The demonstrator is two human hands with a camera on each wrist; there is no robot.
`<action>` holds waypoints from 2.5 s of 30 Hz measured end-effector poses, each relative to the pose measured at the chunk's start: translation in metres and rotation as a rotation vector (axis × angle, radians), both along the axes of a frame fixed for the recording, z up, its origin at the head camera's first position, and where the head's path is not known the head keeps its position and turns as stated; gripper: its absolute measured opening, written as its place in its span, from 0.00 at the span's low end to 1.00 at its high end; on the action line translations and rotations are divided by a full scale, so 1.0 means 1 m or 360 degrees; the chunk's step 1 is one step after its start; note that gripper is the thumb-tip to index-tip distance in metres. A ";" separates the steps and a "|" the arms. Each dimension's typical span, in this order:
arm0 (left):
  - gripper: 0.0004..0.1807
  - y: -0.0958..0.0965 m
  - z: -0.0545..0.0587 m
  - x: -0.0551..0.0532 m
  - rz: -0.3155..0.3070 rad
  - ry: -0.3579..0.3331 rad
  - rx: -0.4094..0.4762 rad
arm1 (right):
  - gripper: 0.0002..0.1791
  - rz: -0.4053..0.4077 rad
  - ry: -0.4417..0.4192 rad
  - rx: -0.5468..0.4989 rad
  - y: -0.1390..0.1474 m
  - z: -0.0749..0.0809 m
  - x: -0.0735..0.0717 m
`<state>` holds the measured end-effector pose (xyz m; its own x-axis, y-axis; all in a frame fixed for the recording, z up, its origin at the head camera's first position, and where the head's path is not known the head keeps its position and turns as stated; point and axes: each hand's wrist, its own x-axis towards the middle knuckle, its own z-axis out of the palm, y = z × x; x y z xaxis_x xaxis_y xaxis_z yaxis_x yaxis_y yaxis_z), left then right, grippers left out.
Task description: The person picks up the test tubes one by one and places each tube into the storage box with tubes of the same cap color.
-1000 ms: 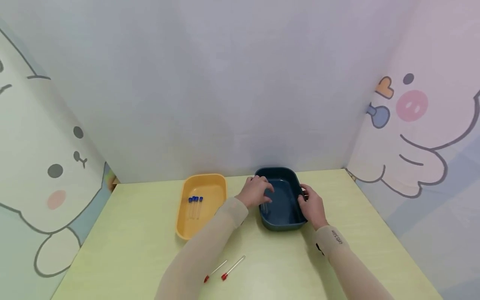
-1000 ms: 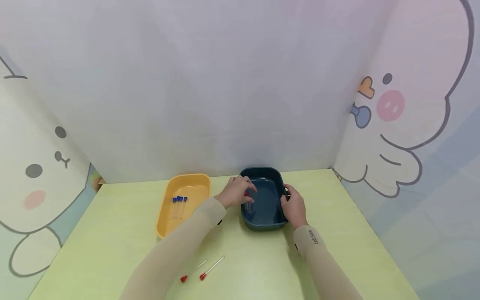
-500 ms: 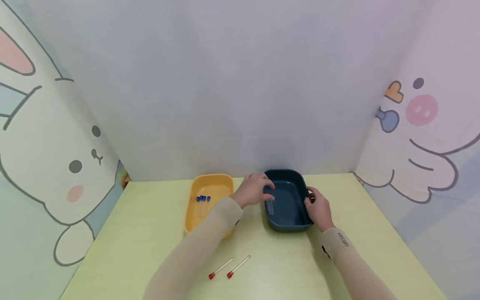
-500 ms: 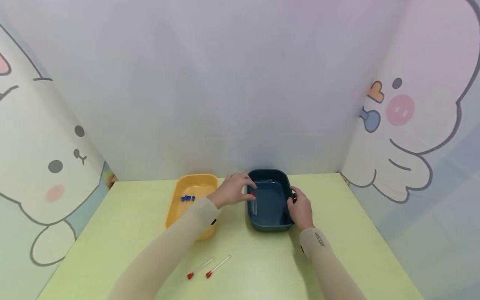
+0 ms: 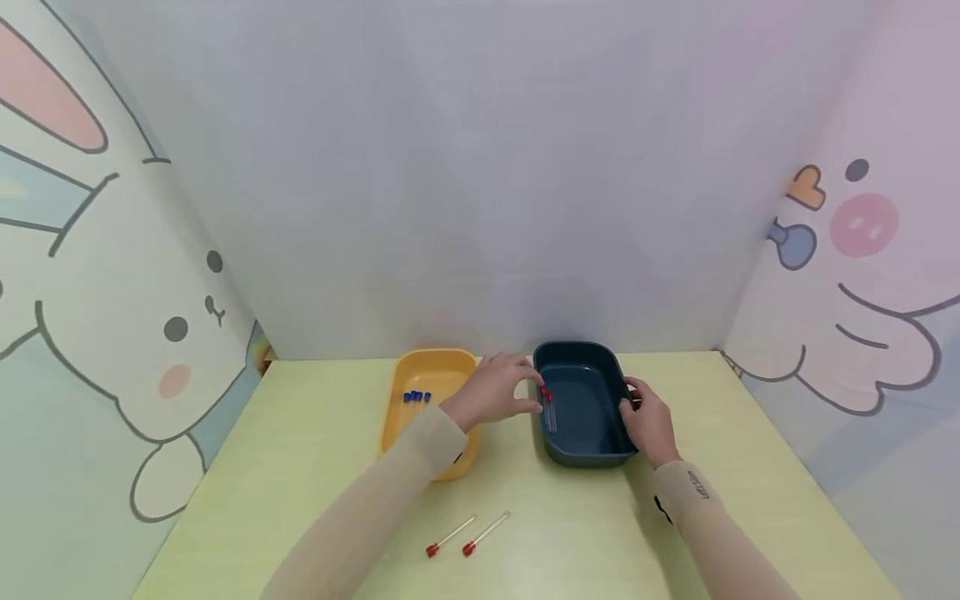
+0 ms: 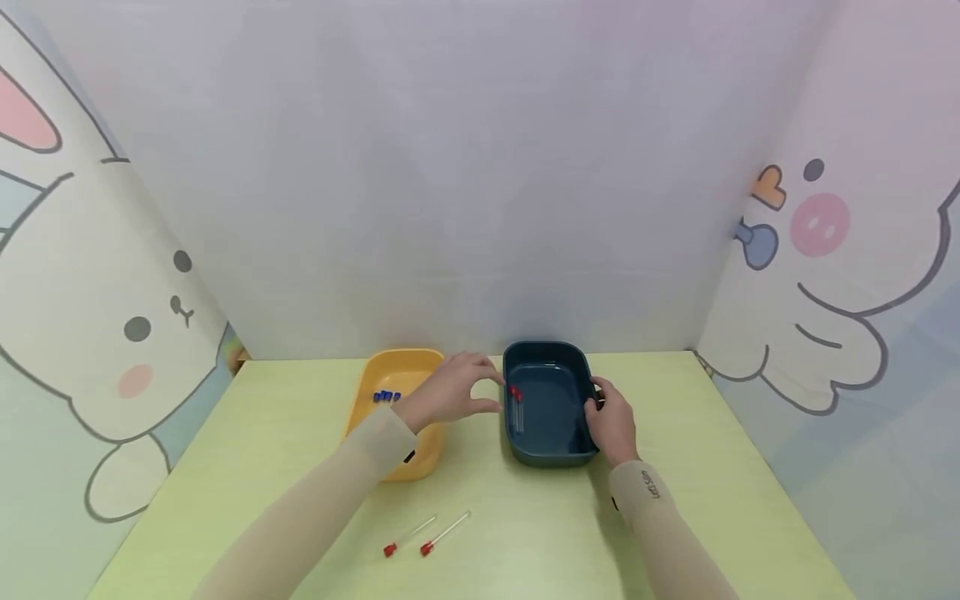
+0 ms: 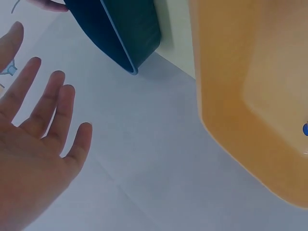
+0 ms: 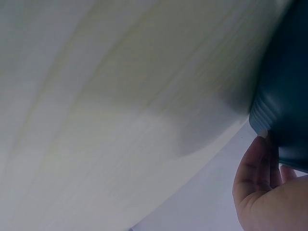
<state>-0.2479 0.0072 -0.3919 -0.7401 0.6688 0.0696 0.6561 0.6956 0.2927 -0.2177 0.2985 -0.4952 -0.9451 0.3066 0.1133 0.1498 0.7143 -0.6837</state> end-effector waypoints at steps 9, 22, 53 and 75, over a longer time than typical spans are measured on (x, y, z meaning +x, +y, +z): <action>0.24 -0.015 -0.001 0.016 -0.0030 -0.0009 0.0032 | 0.26 0.0007 0.0016 -0.0020 0.002 0.000 0.004; 0.23 -0.043 -0.012 0.033 -0.0073 0.0054 0.0036 | 0.27 -0.0005 0.0006 -0.0080 0.004 -0.002 0.003; 0.19 -0.082 -0.039 0.064 -0.0184 0.0111 0.0053 | 0.26 -0.0026 -0.0011 -0.0177 0.003 -0.003 0.001; 0.21 -0.059 -0.077 0.095 -0.0144 -0.0102 -0.0261 | 0.26 -0.0033 0.0007 -0.0159 0.002 -0.003 0.000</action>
